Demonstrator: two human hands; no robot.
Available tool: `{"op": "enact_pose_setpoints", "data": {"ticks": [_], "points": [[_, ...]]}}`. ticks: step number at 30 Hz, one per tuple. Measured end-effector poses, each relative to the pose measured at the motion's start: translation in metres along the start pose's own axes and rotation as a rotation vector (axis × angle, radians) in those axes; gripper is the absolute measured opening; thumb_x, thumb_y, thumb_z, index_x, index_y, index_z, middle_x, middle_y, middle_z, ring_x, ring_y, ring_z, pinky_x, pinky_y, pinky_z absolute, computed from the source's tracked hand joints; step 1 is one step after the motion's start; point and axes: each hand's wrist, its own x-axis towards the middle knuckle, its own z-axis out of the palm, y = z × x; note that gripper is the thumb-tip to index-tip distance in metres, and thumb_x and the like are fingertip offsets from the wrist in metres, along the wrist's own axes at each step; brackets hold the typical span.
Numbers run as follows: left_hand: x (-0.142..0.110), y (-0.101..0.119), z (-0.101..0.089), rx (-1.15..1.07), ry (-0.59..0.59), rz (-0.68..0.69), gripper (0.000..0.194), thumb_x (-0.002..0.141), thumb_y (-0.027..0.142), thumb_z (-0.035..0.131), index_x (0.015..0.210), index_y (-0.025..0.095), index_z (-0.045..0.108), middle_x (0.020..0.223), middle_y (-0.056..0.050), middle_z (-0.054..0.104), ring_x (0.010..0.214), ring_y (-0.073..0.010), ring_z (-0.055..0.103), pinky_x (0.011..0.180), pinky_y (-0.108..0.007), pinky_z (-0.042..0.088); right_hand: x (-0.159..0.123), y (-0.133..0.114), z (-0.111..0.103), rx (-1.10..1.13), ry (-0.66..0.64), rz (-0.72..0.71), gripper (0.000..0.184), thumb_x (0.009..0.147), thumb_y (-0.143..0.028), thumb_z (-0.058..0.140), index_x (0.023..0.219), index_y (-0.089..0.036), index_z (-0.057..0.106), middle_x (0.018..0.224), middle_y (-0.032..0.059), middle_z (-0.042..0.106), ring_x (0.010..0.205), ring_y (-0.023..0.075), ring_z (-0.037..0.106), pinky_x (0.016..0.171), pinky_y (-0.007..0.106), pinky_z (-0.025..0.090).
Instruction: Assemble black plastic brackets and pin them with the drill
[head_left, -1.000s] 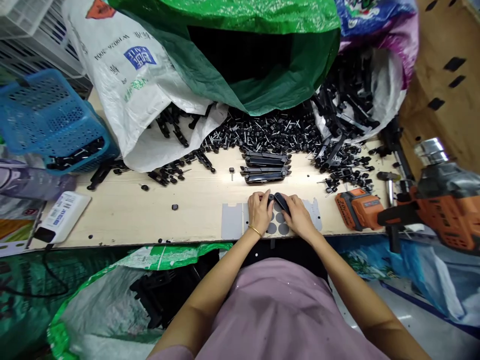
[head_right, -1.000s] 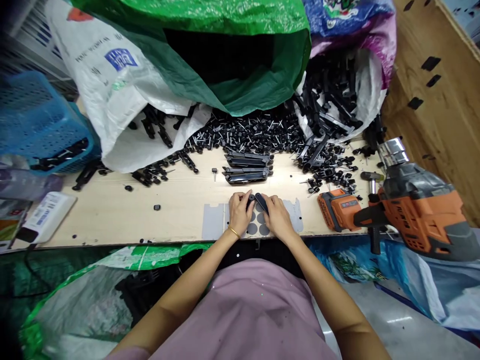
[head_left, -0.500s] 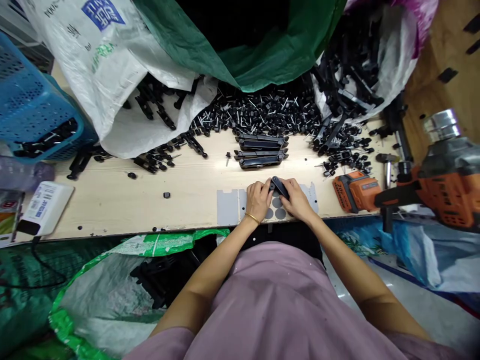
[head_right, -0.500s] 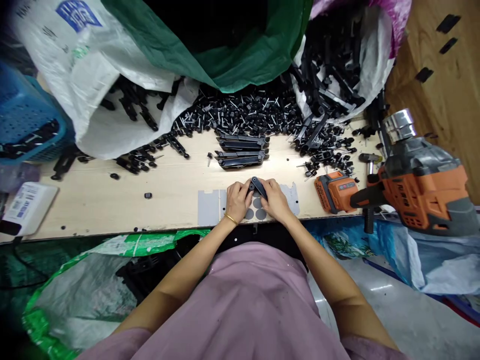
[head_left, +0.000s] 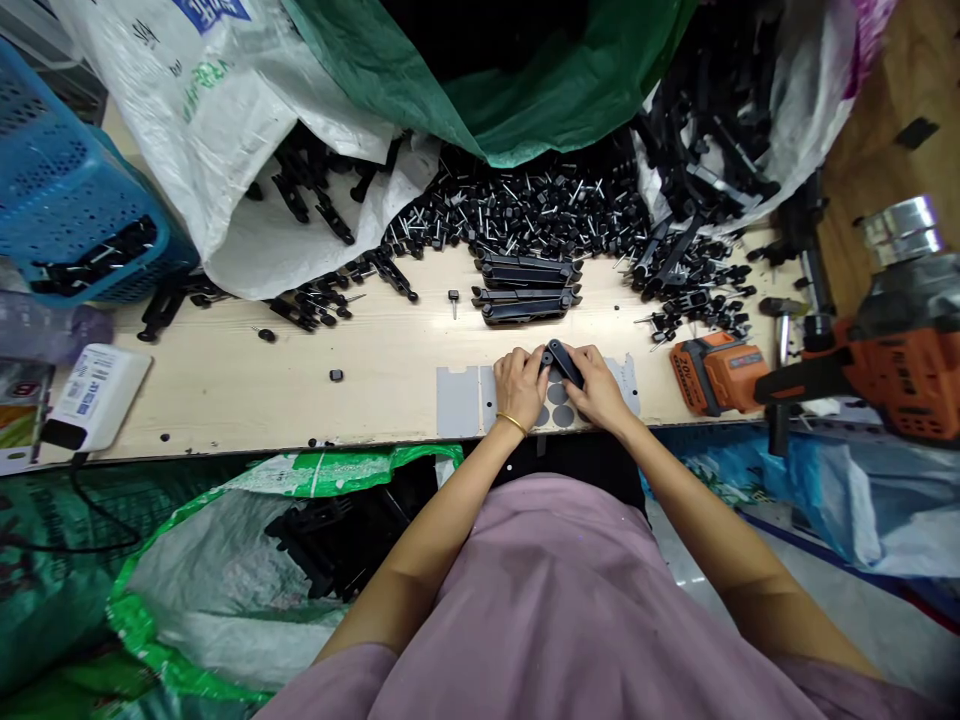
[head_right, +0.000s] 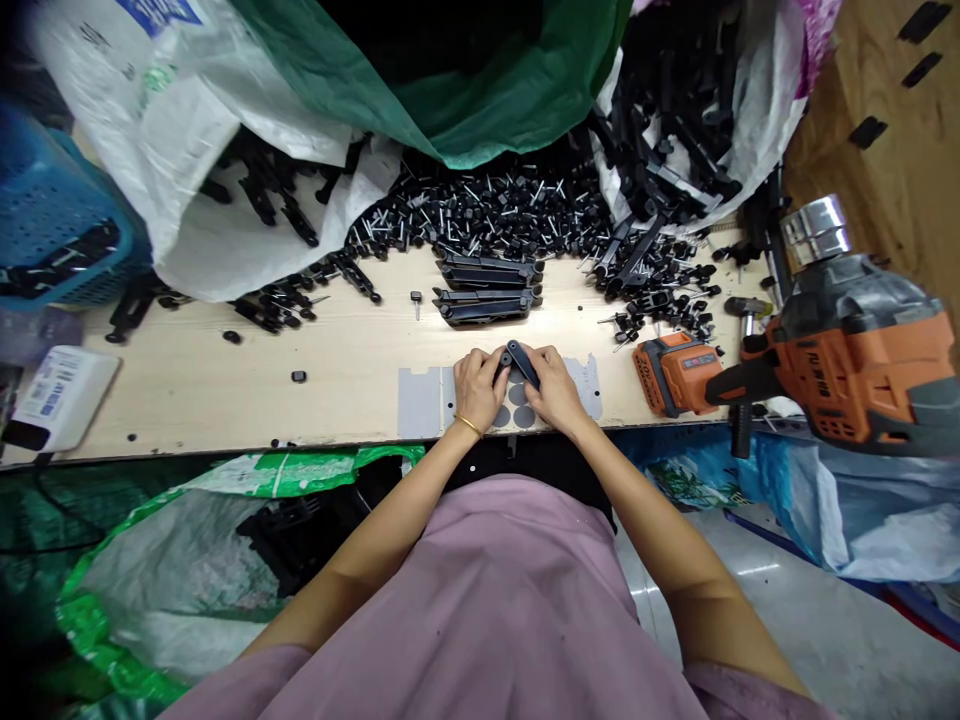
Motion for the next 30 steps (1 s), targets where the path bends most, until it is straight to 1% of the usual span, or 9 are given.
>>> {"op": "enact_pose_setpoints", "data": {"ticks": [4, 7, 12, 17, 20, 26, 28, 30], "points": [[-0.001, -0.001, -0.003, -0.031, -0.014, 0.005, 0.037, 0.091, 0.032, 0.044, 0.126, 0.021, 0.052, 0.092, -0.007, 0.051, 0.090, -0.0227, 0.048, 0.084, -0.038, 0.036, 0.001, 0.001, -0.002, 0.016, -0.003, -0.006, 0.062, 0.074, -0.013, 0.047, 0.135, -0.022, 0.039, 0.105, 0.0073, 0.046, 0.102, 0.0229, 0.050, 0.093, 0.038, 0.043], [-0.003, -0.003, -0.003, -0.071, -0.010, 0.008, 0.037, 0.091, 0.032, 0.044, 0.126, 0.022, 0.051, 0.092, -0.007, 0.051, 0.092, -0.0218, 0.049, 0.086, -0.037, 0.036, 0.001, 0.002, -0.003, 0.021, -0.017, -0.012, 0.062, 0.075, -0.014, 0.048, 0.136, -0.023, 0.039, 0.104, 0.0068, 0.046, 0.101, 0.0228, 0.050, 0.092, 0.038, 0.043], [-0.002, -0.009, -0.002, -0.075, 0.046, -0.064, 0.036, 0.091, 0.030, 0.044, 0.125, 0.020, 0.053, 0.093, -0.008, 0.052, 0.093, -0.0218, 0.050, 0.087, -0.037, 0.036, 0.000, 0.001, -0.002, 0.005, -0.052, -0.037, 0.064, 0.075, -0.013, 0.048, 0.137, -0.024, 0.038, 0.107, 0.0072, 0.046, 0.104, 0.0231, 0.048, 0.094, 0.038, 0.042], [0.001, -0.014, -0.003, -0.067, 0.012, -0.039, 0.037, 0.092, 0.030, 0.043, 0.127, 0.019, 0.050, 0.092, -0.008, 0.051, 0.092, -0.0223, 0.049, 0.084, -0.038, 0.038, -0.001, -0.003, -0.001, -0.032, -0.054, -0.019, 0.066, 0.075, -0.011, 0.048, 0.138, -0.024, 0.036, 0.109, 0.0080, 0.046, 0.104, 0.0239, 0.048, 0.093, 0.039, 0.043], [0.002, -0.010, 0.002, -0.059, 0.027, -0.051, 0.038, 0.093, 0.028, 0.039, 0.129, 0.018, 0.048, 0.092, -0.009, 0.049, 0.090, -0.0226, 0.048, 0.082, -0.038, 0.040, -0.001, -0.006, -0.001, -0.041, -0.052, -0.008, 0.066, 0.075, -0.010, 0.047, 0.138, -0.023, 0.036, 0.110, 0.0084, 0.046, 0.104, 0.0240, 0.048, 0.092, 0.038, 0.044], [0.000, 0.011, 0.016, -0.032, 0.132, -0.133, 0.037, 0.093, 0.025, 0.038, 0.127, 0.015, 0.046, 0.090, -0.009, 0.047, 0.086, -0.0229, 0.046, 0.079, -0.038, 0.041, 0.000, -0.006, 0.001, -0.020, -0.019, 0.019, 0.066, 0.073, -0.009, 0.047, 0.137, -0.021, 0.036, 0.109, 0.0084, 0.044, 0.104, 0.0226, 0.048, 0.092, 0.035, 0.045], [0.000, 0.015, 0.018, -0.001, 0.128, -0.143, 0.036, 0.093, 0.024, 0.038, 0.127, 0.013, 0.046, 0.090, -0.010, 0.047, 0.085, -0.0231, 0.046, 0.079, -0.038, 0.041, 0.000, -0.004, 0.003, -0.009, -0.001, 0.013, 0.067, 0.073, -0.009, 0.047, 0.138, -0.021, 0.036, 0.108, 0.0081, 0.043, 0.104, 0.0226, 0.048, 0.092, 0.036, 0.045], [0.000, 0.013, 0.017, 0.024, 0.102, -0.136, 0.036, 0.093, 0.024, 0.037, 0.126, 0.011, 0.046, 0.090, -0.010, 0.048, 0.084, -0.0229, 0.047, 0.078, -0.038, 0.042, 0.000, -0.002, 0.005, 0.004, 0.020, 0.002, 0.067, 0.072, -0.009, 0.047, 0.137, -0.021, 0.036, 0.106, 0.0078, 0.043, 0.103, 0.0230, 0.048, 0.092, 0.038, 0.045]]}}
